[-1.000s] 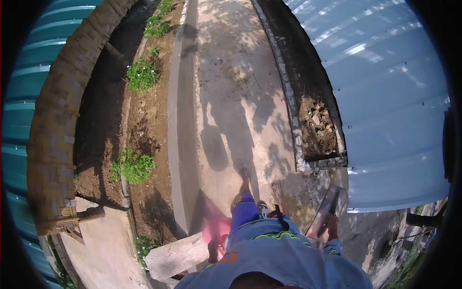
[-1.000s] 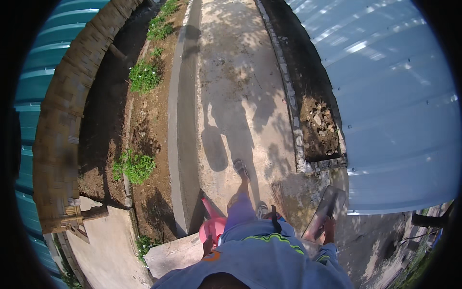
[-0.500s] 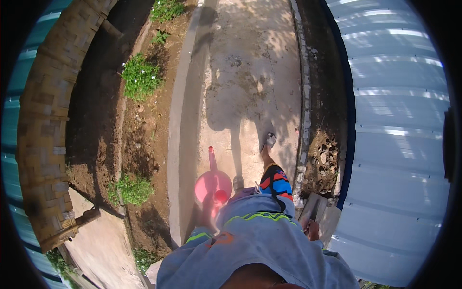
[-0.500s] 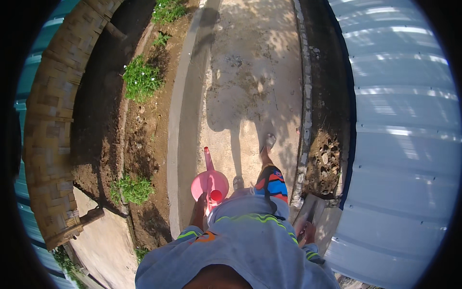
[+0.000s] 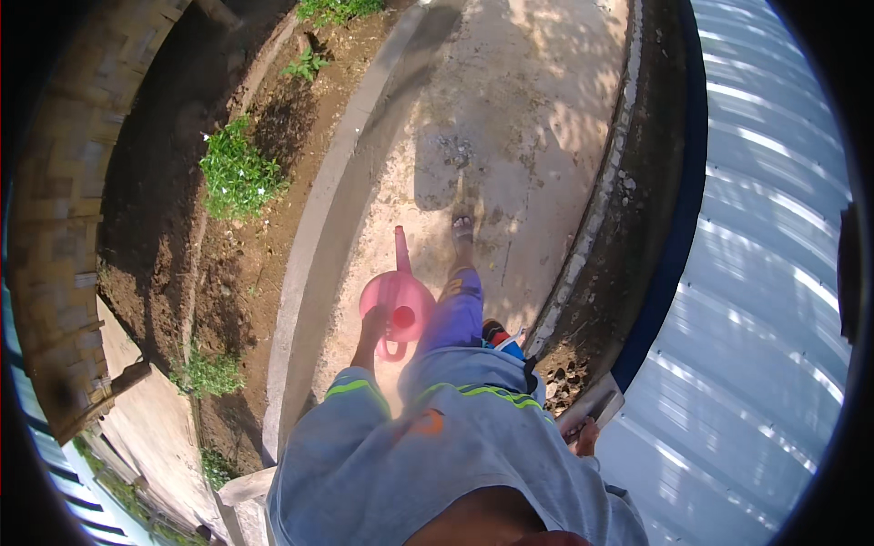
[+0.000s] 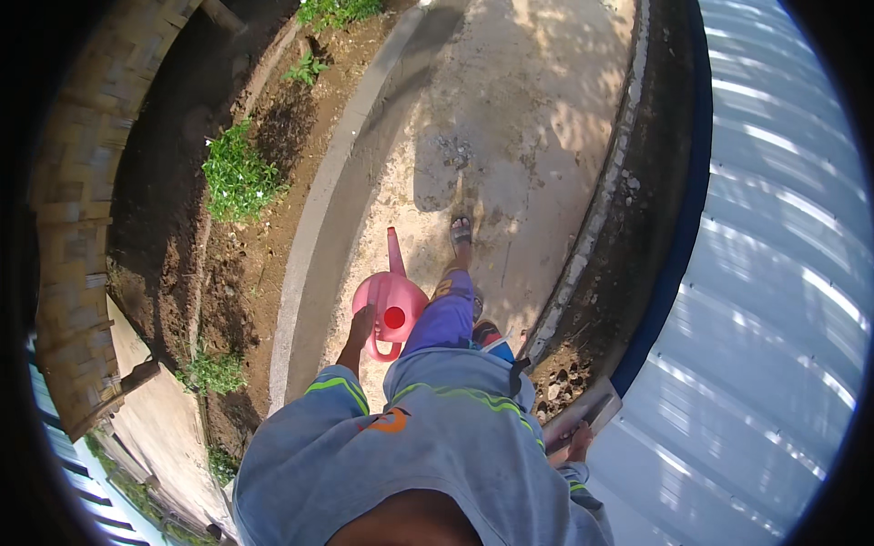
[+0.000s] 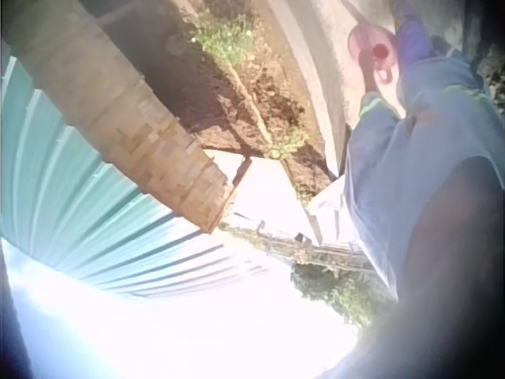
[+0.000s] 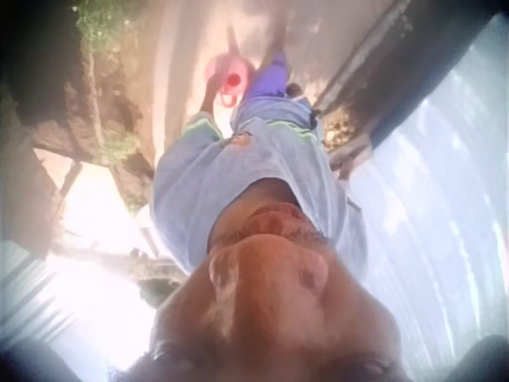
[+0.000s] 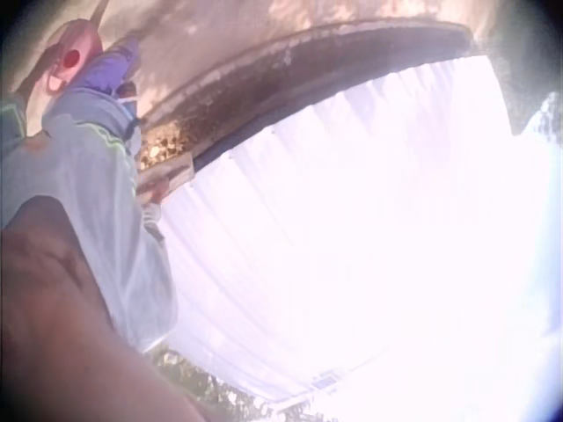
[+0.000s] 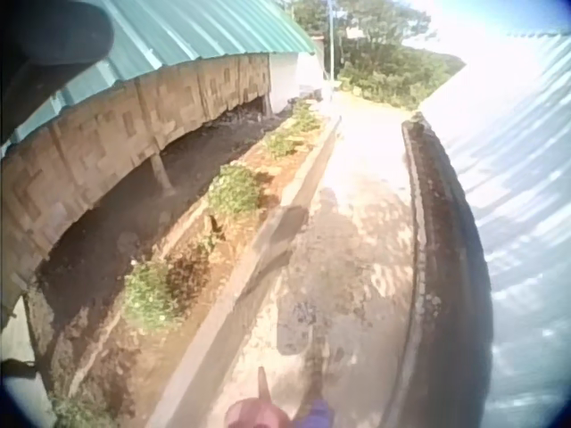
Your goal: The person mixes concrete on the ground using a shovel, carries a trowel and a watering can to a concrete curb, and smooths the concrete along the curb using the trowel.
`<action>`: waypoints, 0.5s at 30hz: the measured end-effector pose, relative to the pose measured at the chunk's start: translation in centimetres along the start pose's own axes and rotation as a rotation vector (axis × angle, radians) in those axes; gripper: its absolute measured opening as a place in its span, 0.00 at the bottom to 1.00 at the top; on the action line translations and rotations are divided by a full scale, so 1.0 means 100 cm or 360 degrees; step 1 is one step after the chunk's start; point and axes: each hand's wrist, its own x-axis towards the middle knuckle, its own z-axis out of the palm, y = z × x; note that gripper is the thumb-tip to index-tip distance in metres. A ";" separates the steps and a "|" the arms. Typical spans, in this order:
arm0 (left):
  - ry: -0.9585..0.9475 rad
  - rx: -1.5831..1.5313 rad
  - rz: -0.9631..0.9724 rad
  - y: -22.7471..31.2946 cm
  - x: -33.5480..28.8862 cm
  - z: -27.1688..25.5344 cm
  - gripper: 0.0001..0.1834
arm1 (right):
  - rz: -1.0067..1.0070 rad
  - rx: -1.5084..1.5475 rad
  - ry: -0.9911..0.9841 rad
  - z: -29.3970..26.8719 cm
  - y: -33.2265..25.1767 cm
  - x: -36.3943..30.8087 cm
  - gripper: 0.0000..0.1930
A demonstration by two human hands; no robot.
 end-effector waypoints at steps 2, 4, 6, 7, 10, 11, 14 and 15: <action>0.0076 0.0058 -0.0009 0.043 0.035 0.024 0.25 | -0.0074 -0.0101 -0.0027 0.034 -0.087 0.028 0.14; 0.0132 0.0136 -0.0018 0.088 0.077 0.039 0.27 | -0.0147 -0.0188 -0.0001 0.076 -0.160 0.051 0.13; 0.0131 -0.0009 -0.0205 0.136 0.116 0.060 0.29 | -0.0161 -0.0324 0.0023 0.122 -0.226 0.065 0.12; 0.0178 -0.0053 -0.0154 0.156 0.145 0.066 0.29 | -0.0079 -0.0317 -0.0069 0.144 -0.256 0.077 0.12; 0.0241 -0.0256 -0.0271 0.212 0.169 0.064 0.29 | 0.0052 -0.0539 -0.0197 0.175 -0.312 0.055 0.11; 0.0264 -0.0259 -0.0378 0.230 0.177 0.060 0.29 | 0.0122 -0.0592 -0.0176 0.186 -0.328 0.054 0.11; 0.0336 -0.0386 -0.0471 0.296 0.202 0.066 0.29 | 0.0264 -0.0662 -0.0132 0.213 -0.373 0.048 0.11; 0.0319 -0.0292 -0.0476 0.301 0.211 0.064 0.31 | 0.0316 -0.0665 -0.0115 0.220 -0.386 0.045 0.12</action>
